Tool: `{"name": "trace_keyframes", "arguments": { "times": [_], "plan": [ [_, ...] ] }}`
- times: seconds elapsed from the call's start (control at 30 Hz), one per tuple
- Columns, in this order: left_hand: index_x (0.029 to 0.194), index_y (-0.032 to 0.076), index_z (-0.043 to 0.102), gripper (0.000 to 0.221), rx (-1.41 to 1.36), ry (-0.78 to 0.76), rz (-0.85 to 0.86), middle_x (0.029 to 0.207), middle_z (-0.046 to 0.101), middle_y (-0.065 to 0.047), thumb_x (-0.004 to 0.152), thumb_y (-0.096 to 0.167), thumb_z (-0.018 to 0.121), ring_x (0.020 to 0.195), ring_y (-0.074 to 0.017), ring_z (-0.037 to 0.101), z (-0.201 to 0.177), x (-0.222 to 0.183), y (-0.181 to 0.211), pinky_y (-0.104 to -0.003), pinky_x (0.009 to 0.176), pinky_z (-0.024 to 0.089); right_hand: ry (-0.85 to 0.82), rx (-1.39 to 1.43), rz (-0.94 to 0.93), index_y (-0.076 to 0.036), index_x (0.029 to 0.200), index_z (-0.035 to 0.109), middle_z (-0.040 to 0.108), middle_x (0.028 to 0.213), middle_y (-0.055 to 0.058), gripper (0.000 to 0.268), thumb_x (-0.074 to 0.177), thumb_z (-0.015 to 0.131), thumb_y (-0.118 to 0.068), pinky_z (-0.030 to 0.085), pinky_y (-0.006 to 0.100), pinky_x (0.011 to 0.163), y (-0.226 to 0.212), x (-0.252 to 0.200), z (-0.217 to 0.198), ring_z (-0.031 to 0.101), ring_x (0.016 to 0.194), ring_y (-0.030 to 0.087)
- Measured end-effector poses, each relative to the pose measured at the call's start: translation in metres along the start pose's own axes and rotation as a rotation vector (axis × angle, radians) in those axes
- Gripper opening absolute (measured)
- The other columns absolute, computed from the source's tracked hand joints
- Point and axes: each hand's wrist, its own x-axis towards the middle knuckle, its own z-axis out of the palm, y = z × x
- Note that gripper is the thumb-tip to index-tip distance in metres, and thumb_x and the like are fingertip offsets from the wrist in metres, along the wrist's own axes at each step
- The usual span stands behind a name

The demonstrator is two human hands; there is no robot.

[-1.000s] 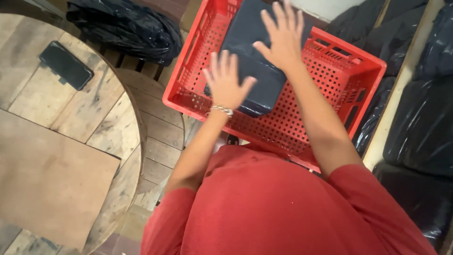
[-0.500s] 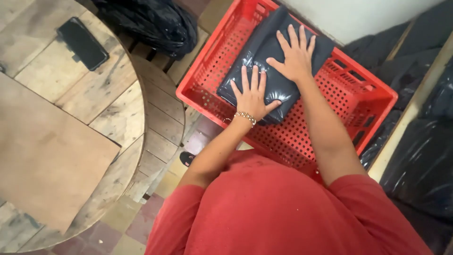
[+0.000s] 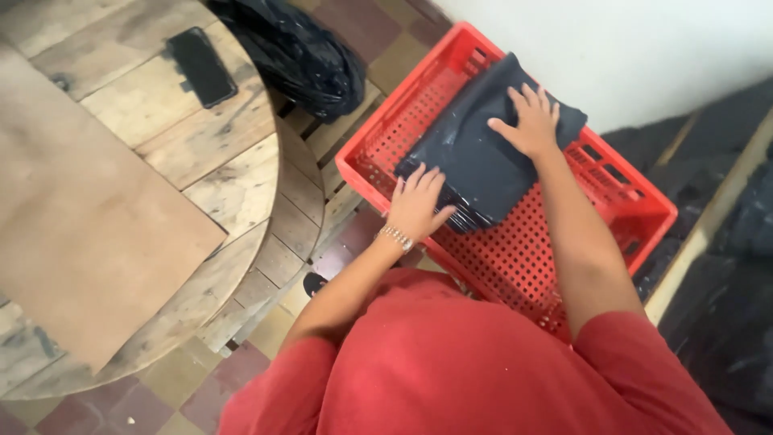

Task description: Folding and stacking plastic bags into a crate at the end of a production line.

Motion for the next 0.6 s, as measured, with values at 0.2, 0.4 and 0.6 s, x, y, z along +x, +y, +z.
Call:
{"name": "trace_keyframes", "arguments": {
  "times": [0.2, 0.4, 0.6],
  "plan": [
    [0.129, 0.017, 0.058, 0.044, -0.358, 0.411, -0.128, 0.118, 0.065, -0.003, 0.094, 0.044, 0.062, 0.118, -0.0246, 0.060, 0.010, -0.125, -0.091, -0.041, 0.108, 0.044, 0.504, -0.092, -0.377, -0.018, 0.131, 0.063, 0.058, 0.131, 0.008, 0.064, 0.091, 0.065, -0.068, 0.038, 0.050, 0.106, 0.003, 0.008, 0.011, 0.055, 0.128, 0.033],
    [0.114, 0.023, 0.057, 0.021, -0.424, 0.361, -0.661, 0.102, 0.068, -0.003, 0.095, 0.032, 0.060, 0.101, -0.0263, 0.069, 0.017, -0.227, -0.116, -0.041, 0.087, 0.058, 0.552, 0.056, -0.708, -0.020, 0.125, 0.068, 0.060, 0.132, 0.007, 0.046, 0.093, 0.072, -0.052, 0.039, 0.041, 0.107, -0.119, 0.001, -0.019, 0.054, 0.131, 0.034],
    [0.116, 0.027, 0.062, 0.022, -0.378, 0.412, -0.600, 0.099, 0.071, -0.001, 0.095, 0.031, 0.060, 0.099, -0.0254, 0.071, 0.025, -0.261, -0.119, -0.040, 0.088, 0.057, 0.453, 0.288, -1.012, -0.019, 0.119, 0.068, 0.059, 0.132, 0.008, 0.041, 0.083, 0.081, -0.033, 0.037, 0.051, 0.111, -0.285, -0.037, -0.008, 0.048, 0.135, 0.043]
  ]
}}
